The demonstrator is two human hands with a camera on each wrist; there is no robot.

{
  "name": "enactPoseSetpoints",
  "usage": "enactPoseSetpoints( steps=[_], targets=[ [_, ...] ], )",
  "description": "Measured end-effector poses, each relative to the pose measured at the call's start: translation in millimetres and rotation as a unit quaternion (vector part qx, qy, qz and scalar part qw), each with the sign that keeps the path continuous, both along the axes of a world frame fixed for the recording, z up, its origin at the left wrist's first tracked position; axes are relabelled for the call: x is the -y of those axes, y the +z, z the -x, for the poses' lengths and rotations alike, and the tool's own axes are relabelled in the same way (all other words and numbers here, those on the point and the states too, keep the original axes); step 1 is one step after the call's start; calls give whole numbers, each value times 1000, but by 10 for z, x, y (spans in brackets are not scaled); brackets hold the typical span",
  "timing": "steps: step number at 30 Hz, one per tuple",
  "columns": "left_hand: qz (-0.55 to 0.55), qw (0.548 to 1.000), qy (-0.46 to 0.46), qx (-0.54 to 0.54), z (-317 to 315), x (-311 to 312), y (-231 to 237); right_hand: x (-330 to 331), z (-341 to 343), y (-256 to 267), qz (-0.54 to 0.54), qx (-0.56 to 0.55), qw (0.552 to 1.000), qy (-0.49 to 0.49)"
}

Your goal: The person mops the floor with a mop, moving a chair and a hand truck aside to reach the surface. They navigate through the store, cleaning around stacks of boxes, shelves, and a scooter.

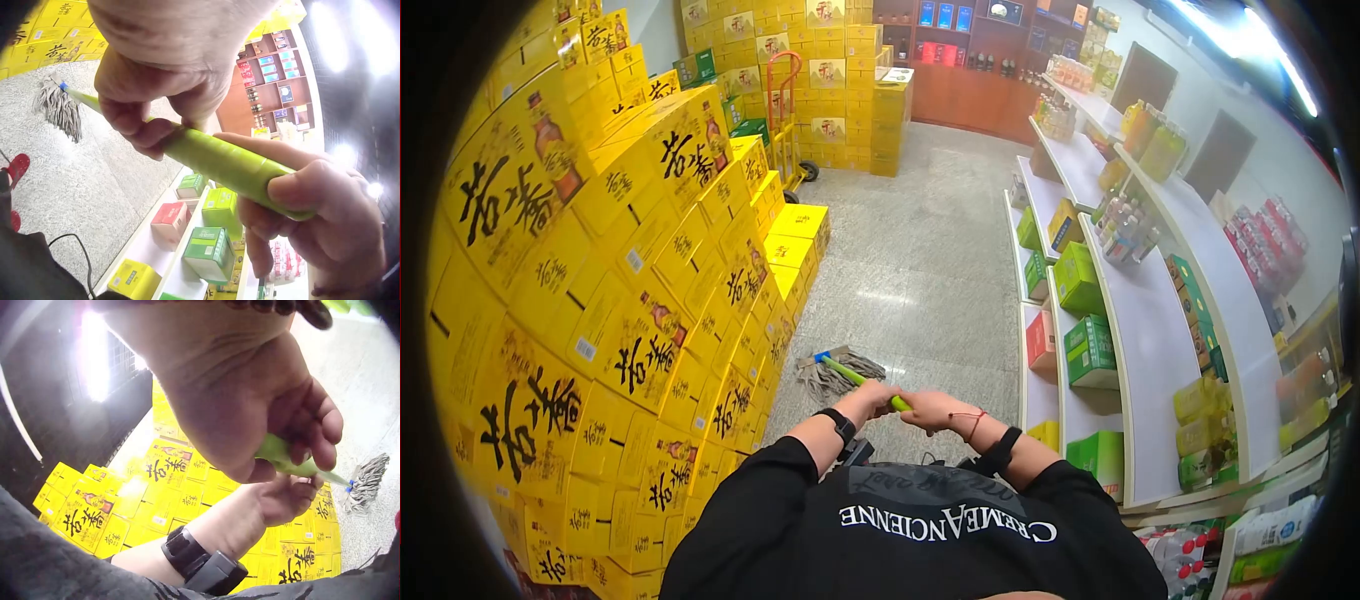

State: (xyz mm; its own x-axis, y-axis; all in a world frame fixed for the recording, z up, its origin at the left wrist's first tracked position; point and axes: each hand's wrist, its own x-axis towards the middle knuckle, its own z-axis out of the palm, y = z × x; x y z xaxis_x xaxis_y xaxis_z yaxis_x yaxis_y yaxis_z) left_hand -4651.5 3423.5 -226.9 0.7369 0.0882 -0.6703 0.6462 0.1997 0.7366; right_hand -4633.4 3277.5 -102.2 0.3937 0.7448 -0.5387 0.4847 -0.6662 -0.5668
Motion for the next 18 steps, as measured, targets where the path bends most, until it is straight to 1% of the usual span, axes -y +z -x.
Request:
enactPoseSetpoints(
  steps=[2, 3, 7, 9, 10, 12, 13, 15, 16, 18],
  targets=[
    [3, 999, -33, 6, -313, -89, -213, -36, -223, -69, -8, -6, 1000, -23],
    [-31, 998, -58, -12, -498, -121, -310, -59, -341, -81, -6, -5, 1000, -25],
    [-12, 999, -47, 3, -1091, -254, -288, -218, -902, -156, 13, 9, 999, -43],
    [-53, 993, -109, 14, -1424, -375, -194, -322, -1226, -210, 18, 12, 998, -51],
    [-51, 992, -111, 15, -1594, -416, -223, -386, -1410, -206, 26, 10, 998, -57],
    [-44, 995, -84, 33, -2000, -538, -264, -563, -1798, -155, 34, 14, 997, -63],
    [-61, 991, -121, 17, -2209, -632, -262, -638, -1961, -152, 37, 11, 997, -67],
    [-61, 989, -136, 22, -2543, -759, -291, -743, -2280, -262, 39, 8, 997, -65],
    [-67, 986, -150, 25, -2707, -834, -237, -813, -2448, -248, 40, 9, 997, -66],
    [-72, 985, -154, 19, -3052, -917, -270, -899, -2741, -240, 59, 6, 996, -71]
  ],
)
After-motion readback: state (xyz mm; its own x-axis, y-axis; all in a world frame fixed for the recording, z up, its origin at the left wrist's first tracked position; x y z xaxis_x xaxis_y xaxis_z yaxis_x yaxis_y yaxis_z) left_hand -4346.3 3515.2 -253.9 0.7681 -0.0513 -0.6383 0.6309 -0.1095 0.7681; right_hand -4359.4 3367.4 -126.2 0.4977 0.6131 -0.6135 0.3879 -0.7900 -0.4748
